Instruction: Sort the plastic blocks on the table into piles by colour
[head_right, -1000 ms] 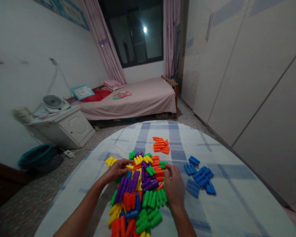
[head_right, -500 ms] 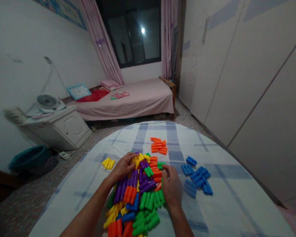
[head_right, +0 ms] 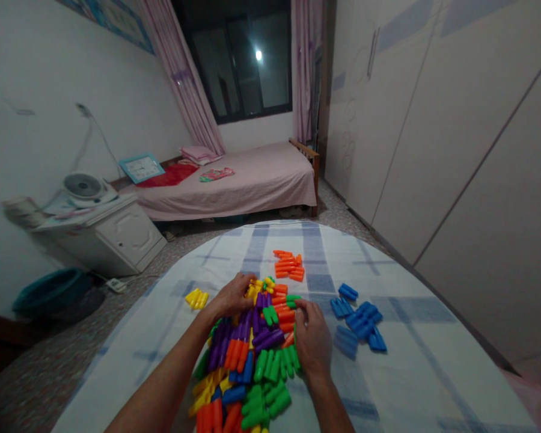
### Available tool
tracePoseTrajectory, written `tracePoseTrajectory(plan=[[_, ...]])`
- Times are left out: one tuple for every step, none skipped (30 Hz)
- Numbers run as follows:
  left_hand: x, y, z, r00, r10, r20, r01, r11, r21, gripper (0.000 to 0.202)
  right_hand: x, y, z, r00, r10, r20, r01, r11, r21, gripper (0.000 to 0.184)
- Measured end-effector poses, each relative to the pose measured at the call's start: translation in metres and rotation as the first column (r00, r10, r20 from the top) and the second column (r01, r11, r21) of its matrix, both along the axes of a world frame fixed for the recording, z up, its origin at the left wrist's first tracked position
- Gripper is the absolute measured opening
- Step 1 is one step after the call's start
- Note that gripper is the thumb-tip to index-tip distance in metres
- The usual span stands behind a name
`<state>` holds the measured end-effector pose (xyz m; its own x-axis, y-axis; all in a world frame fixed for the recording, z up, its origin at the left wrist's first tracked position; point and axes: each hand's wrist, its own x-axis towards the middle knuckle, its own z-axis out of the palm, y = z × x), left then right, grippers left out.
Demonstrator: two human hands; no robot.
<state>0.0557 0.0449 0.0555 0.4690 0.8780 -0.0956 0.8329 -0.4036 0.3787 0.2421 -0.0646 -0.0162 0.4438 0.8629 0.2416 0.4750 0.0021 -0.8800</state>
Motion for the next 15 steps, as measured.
tracePoseTrajectory(plan=[[0.001,0.0,0.001,1.0,0.011,-0.002,-0.011,1.0,0.012,0.047,0.0,0.0,0.0,1.0,-0.001,0.002,0.001,1.0,0.002,0.028],[0.002,-0.001,0.002,1.0,0.022,-0.002,-0.022,1.0,0.023,0.044,0.0,0.0,0.0,1.0,-0.002,0.003,0.002,1.0,0.006,0.028],[0.003,-0.001,0.001,0.999,0.032,0.003,-0.032,0.999,0.027,0.043,0.0,0.0,0.001,1.0,-0.003,0.004,0.003,1.0,0.008,0.028],[0.003,-0.002,0.0,0.999,0.037,0.014,-0.038,0.999,0.025,0.042,0.0,0.0,0.001,1.0,0.0,0.005,0.0,1.0,0.008,0.028],[0.003,-0.002,-0.002,0.999,0.038,0.032,-0.038,0.999,0.019,0.043,0.0,0.0,0.001,1.0,0.002,0.006,-0.002,1.0,0.004,0.028],[0.003,-0.002,-0.005,0.998,0.03,0.058,-0.031,0.999,0.02,0.045,0.0,0.0,0.0,1.0,0.004,0.006,-0.004,1.0,-0.001,0.028],[0.003,-0.002,-0.009,0.996,0.016,0.086,-0.019,0.999,0.028,0.047,0.0,0.0,0.0,1.0,0.006,0.006,-0.006,1.0,-0.005,0.028],[0.003,-0.002,-0.012,0.994,-0.001,0.112,-0.004,0.999,0.044,0.049,0.0,0.0,0.0,1.0,0.007,0.005,-0.007,1.0,-0.009,0.028],[0.002,-0.002,-0.014,0.991,-0.019,0.132,0.011,0.998,0.063,0.05,0.0,-0.001,0.0,1.0,0.005,0.005,-0.005,1.0,-0.012,0.028],[0.001,-0.002,-0.015,0.988,-0.029,0.15,0.017,0.996,0.083,0.05,0.0,-0.001,0.0,1.0,0.004,0.005,-0.004,1.0,-0.014,0.028],[-0.002,-0.002,-0.015,0.985,-0.027,0.168,0.011,0.995,0.098,0.048,0.0,-0.001,0.0,1.0,0.003,0.005,-0.002,1.0,-0.016,0.027],[-0.006,-0.002,-0.013,0.982,-0.009,0.189,-0.012,0.994,0.113,0.046,0.0,-0.001,0.001,1.0,0.003,0.005,-0.003,1.0,-0.017,0.027],[-0.013,-0.001,-0.011,0.977,0.02,0.212,-0.05,0.99,0.134,0.043,0.0,-0.001,0.001,1.0,0.002,0.004,-0.002,1.0,-0.019,0.027],[-0.021,0.0,-0.008,0.97,0.057,0.237,-0.1,0.979,0.175,0.041,-0.001,-0.001,0.002,1.0,0.004,0.003,-0.004,1.0,-0.019,0.027],[-0.032,0.002,-0.005,0.961,0.105,0.255,-0.167,0.959,0.231,0.04,-0.001,-0.001,0.002,1.0,0.007,0.003,-0.007,1.0,-0.019,0.027]])
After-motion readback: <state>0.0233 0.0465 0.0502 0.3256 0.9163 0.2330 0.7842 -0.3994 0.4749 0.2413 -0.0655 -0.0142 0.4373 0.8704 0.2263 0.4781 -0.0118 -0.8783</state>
